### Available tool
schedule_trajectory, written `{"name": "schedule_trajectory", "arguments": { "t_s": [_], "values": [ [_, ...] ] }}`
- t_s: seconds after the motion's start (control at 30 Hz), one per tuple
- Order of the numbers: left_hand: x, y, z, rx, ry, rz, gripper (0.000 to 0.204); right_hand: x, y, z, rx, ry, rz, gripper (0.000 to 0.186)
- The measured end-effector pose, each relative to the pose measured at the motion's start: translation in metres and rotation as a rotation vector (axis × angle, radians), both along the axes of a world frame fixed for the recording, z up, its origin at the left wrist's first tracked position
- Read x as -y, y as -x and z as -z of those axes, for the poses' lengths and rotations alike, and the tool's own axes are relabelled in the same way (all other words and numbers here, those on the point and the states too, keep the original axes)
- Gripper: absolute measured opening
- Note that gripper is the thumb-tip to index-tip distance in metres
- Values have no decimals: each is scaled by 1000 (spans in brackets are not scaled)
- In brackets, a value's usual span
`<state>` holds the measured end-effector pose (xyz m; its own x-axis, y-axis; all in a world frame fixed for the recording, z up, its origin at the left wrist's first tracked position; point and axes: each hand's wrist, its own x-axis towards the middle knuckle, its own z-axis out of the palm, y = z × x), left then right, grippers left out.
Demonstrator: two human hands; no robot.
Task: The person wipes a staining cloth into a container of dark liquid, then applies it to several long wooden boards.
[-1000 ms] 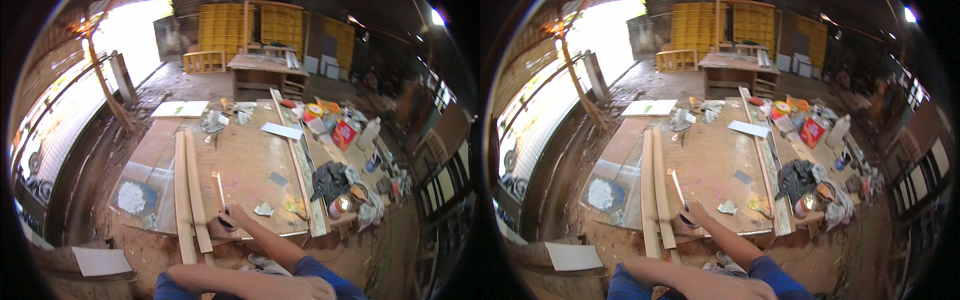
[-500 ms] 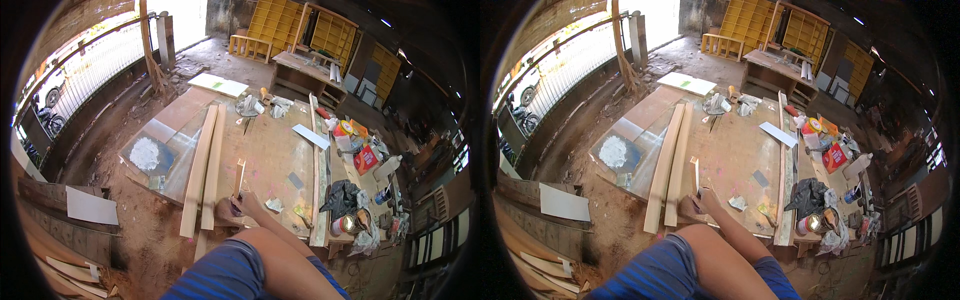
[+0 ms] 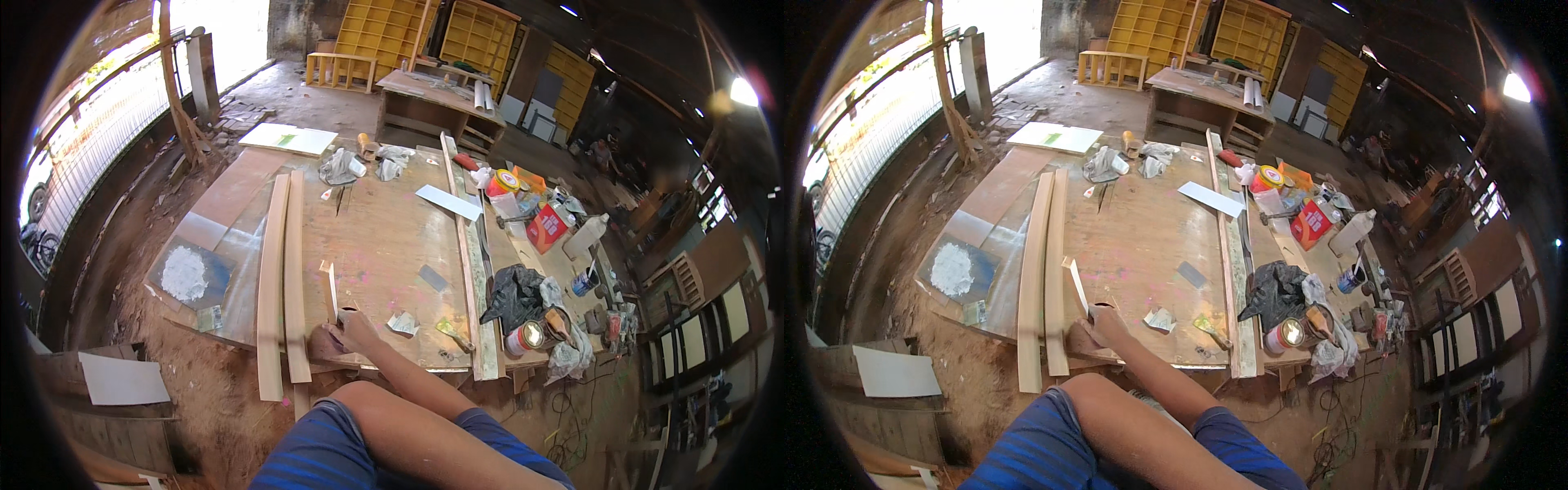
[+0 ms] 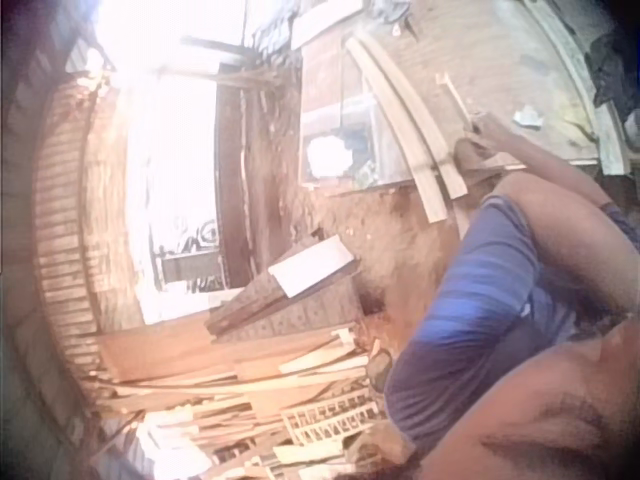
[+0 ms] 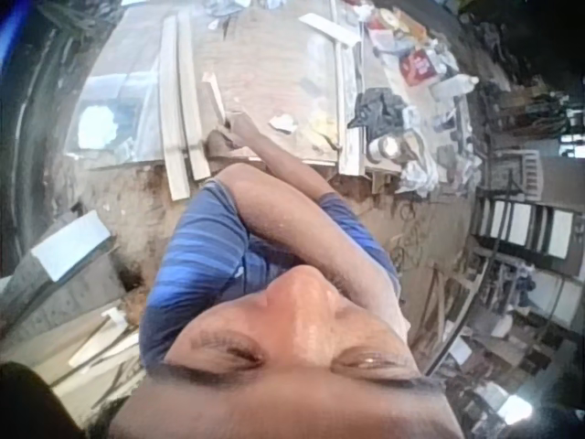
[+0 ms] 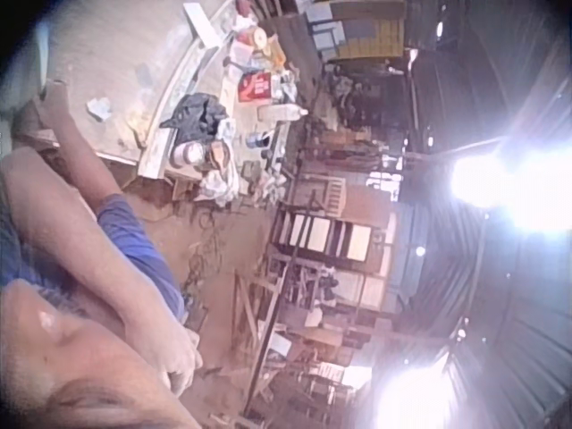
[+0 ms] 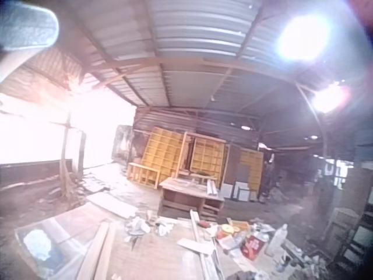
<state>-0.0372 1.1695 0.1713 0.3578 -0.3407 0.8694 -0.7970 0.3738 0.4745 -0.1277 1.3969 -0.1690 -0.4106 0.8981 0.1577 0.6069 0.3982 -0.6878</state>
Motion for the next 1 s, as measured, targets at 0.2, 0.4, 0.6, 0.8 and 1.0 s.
{"name": "schedule_trajectory", "arguments": {
  "t_s": [0.2, 0.4, 0.6, 0.8, 1.0],
  "values": [
    [2, -6, 1, -18, 15, 34, 43, 14, 1, -14, -10, 29, -7, 40],
    [5, -15, 0, -20, 6, 65, 41, 13, 0, -4, 6, 82, -17, 37],
    [7, -19, 1, -25, 11, 114, 38, 3, 0, 1, -87, -58, 8, 35],
    [13, -30, 1, -16, 21, 156, 36, 1, -4, 0, -106, -104, -10, 34],
    [15, -33, 7, -11, 39, 175, 34, 1, 0, 5, 22, 20, 2, 34]
  ]
}}
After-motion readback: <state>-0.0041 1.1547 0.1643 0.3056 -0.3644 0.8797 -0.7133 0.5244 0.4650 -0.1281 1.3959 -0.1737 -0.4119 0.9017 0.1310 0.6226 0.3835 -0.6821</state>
